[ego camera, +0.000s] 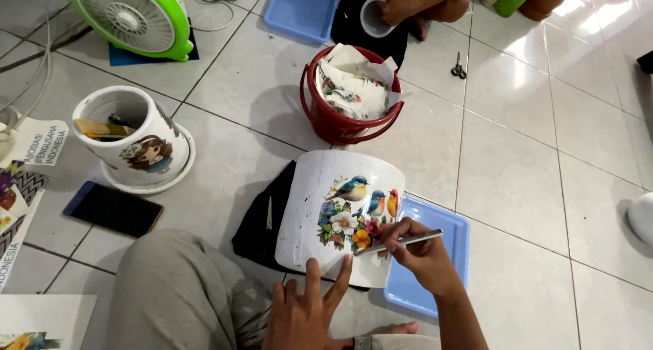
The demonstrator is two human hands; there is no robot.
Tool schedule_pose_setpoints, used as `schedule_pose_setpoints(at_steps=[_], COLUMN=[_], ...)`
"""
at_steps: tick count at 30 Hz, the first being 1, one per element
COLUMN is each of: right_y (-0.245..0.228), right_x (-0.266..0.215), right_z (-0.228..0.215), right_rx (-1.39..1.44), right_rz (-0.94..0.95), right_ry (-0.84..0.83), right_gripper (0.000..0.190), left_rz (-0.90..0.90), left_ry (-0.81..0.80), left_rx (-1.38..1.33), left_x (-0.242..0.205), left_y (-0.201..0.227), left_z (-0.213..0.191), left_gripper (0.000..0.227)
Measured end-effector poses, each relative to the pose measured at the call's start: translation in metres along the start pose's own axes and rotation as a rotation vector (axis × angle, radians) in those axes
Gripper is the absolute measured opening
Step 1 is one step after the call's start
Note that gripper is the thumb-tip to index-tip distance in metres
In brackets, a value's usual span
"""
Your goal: A person sits on the floor and uses a craft knife to carefully scrape the edges of a floral decal applied to a white bucket, refining the application.
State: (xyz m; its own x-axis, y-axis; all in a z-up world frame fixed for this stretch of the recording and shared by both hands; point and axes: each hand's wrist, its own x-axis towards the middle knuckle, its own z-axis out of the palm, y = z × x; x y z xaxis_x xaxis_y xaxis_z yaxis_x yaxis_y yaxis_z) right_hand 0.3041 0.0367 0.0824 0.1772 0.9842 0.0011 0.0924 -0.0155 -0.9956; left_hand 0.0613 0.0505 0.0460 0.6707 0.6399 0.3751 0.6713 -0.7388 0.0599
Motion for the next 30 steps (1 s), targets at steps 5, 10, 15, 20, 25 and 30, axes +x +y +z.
schedule_pose_setpoints(at_steps=[5,10,15,20,25,30], right_y=[-0.001,0.001,0.005,0.004,0.003,-0.001], right_x=[-0.016,-0.026,-0.029,-0.03,-0.033,-0.036], right_z=[0.013,0.021,0.027,0.031,0.037,0.038], right_rx=[0.037,0.099,0.104,0.098,0.169,0.139], right_rz=[-0.015,-0.008,-0.022,-0.03,-0.004,0.004], right_ry=[0.085,0.177,0.229,0.239,0.271,0.275], right_gripper=[0.012,0.012,0.012,0.013,0.009,0.012], left_rz=[-0.004,-0.016,-0.012,0.007,0.067,0.058], left_ry=[0.018,-0.011,0.032,-0.001,-0.078,-0.011], left_rx=[0.035,0.016,-0.003,-0.029,-0.18,-0.069], left_x=[-0.002,-0.005,-0.005,-0.005,-0.005,-0.008], left_y=[-0.002,-0.002,-0.005,-0.011,-0.017,-0.015], left_z=[0.0,-0.002,-0.003,-0.009,-0.017,-0.015], left_gripper=[0.108,0.094,0.086,0.1,0.13,0.107])
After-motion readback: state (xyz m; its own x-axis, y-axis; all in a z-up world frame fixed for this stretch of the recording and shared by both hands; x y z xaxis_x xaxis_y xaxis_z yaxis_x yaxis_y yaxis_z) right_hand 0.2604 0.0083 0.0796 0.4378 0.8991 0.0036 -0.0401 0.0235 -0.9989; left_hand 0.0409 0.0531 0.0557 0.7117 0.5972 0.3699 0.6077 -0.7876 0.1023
